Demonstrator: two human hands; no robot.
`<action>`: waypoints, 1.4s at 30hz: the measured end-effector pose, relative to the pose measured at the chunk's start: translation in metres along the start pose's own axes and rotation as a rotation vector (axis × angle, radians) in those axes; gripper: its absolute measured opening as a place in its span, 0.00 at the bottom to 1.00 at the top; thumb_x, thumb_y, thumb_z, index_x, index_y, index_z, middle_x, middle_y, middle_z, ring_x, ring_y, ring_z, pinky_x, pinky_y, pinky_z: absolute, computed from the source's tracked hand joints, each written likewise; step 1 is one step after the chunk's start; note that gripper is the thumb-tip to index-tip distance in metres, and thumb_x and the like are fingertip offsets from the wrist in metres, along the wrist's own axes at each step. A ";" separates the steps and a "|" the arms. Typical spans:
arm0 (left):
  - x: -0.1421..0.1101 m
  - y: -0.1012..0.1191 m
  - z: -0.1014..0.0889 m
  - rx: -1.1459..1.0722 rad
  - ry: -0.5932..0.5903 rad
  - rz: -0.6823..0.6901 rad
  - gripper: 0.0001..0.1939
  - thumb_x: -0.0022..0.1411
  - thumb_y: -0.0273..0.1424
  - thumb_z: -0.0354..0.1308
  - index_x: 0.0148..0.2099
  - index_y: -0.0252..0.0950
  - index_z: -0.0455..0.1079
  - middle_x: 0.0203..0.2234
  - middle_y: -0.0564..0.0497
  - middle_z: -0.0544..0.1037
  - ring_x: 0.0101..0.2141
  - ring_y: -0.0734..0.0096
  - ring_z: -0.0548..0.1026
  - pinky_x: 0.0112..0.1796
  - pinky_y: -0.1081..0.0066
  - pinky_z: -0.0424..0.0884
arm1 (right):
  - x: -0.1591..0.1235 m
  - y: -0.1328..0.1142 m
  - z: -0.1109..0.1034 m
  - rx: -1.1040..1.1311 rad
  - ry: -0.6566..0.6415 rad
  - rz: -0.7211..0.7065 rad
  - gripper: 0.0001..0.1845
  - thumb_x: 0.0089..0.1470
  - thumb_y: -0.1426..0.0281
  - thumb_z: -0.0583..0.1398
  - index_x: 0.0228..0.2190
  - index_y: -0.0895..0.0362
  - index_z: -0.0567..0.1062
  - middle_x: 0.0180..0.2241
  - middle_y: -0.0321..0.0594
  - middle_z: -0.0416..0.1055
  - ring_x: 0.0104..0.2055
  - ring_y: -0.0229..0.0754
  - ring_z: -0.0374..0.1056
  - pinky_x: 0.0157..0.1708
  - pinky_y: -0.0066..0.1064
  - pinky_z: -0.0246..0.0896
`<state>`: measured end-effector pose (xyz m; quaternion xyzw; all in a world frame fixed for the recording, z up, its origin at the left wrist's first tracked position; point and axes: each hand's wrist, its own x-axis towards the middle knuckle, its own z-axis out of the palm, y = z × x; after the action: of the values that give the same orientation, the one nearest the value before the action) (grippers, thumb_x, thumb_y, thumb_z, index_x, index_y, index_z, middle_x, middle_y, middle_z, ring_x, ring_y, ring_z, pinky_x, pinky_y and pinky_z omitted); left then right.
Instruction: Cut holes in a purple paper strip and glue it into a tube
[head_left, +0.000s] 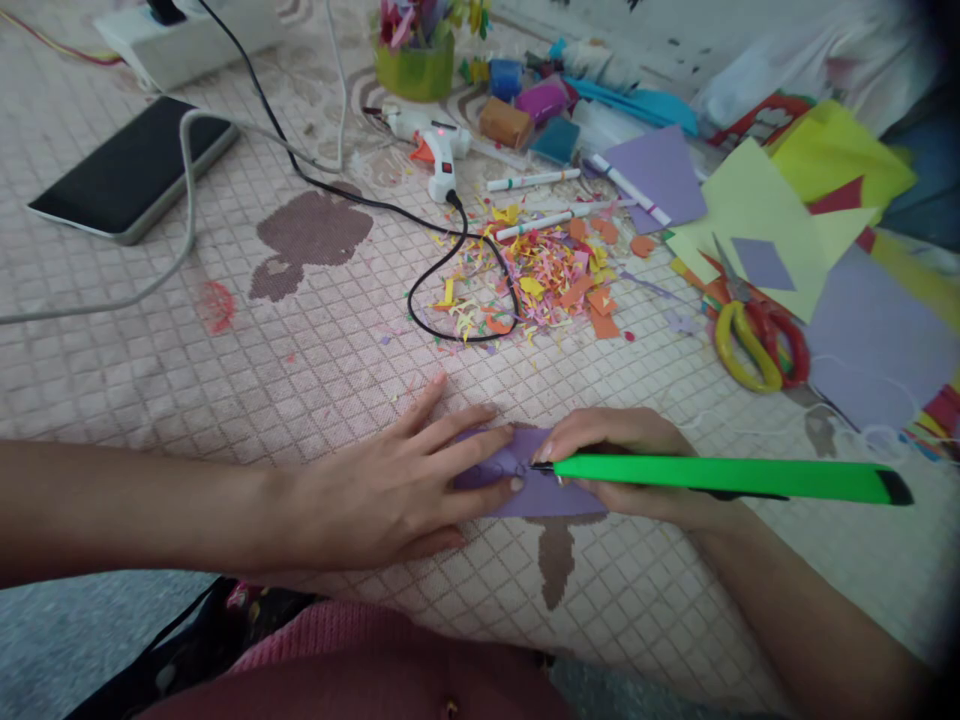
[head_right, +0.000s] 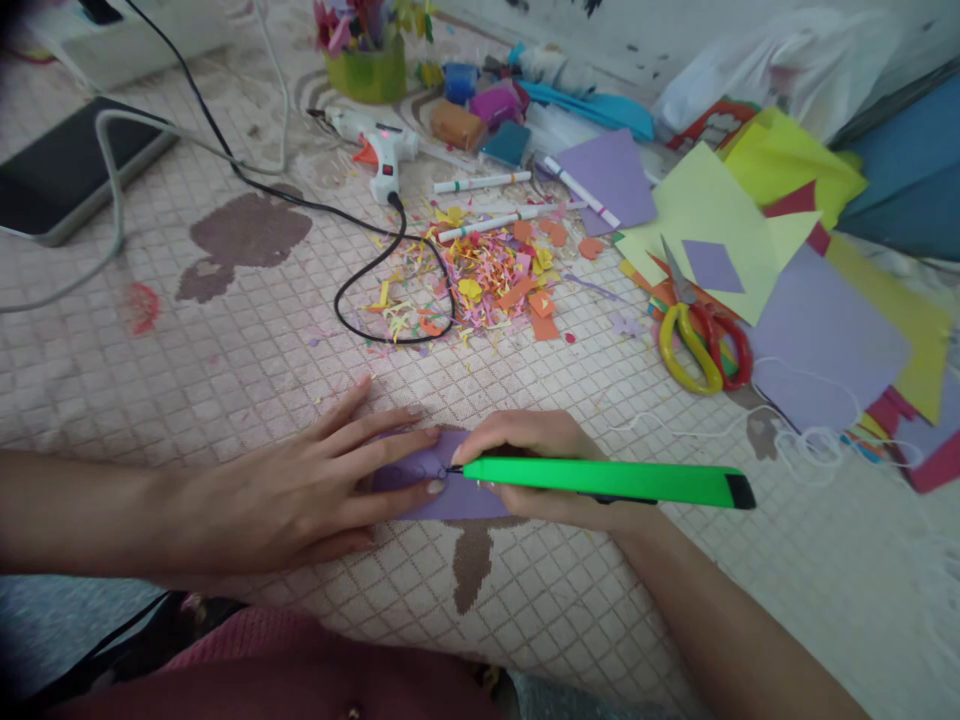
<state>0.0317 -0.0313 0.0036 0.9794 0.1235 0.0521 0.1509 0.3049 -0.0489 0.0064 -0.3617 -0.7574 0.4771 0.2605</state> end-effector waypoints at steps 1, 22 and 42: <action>0.000 0.000 0.000 0.001 0.000 0.003 0.26 0.64 0.37 0.58 0.62 0.42 0.60 0.62 0.41 0.60 0.63 0.46 0.55 0.59 0.34 0.46 | 0.000 0.000 0.000 0.002 0.000 0.002 0.11 0.54 0.76 0.60 0.39 0.53 0.75 0.36 0.37 0.77 0.38 0.38 0.73 0.37 0.29 0.67; -0.001 0.000 0.000 0.003 -0.008 -0.005 0.25 0.65 0.36 0.57 0.62 0.43 0.60 0.63 0.41 0.59 0.64 0.48 0.53 0.60 0.35 0.43 | -0.001 -0.001 0.001 -0.062 0.023 0.060 0.14 0.50 0.80 0.60 0.38 0.53 0.77 0.34 0.37 0.77 0.35 0.38 0.74 0.33 0.26 0.67; 0.001 0.000 0.000 -0.004 0.019 -0.002 0.26 0.62 0.35 0.60 0.61 0.42 0.61 0.63 0.42 0.60 0.63 0.48 0.56 0.60 0.35 0.45 | 0.001 -0.006 0.006 -0.150 0.074 0.055 0.13 0.50 0.80 0.60 0.35 0.53 0.77 0.32 0.36 0.78 0.33 0.38 0.74 0.31 0.26 0.68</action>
<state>0.0324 -0.0312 0.0038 0.9785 0.1256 0.0616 0.1516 0.2978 -0.0532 0.0090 -0.4184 -0.7705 0.4124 0.2474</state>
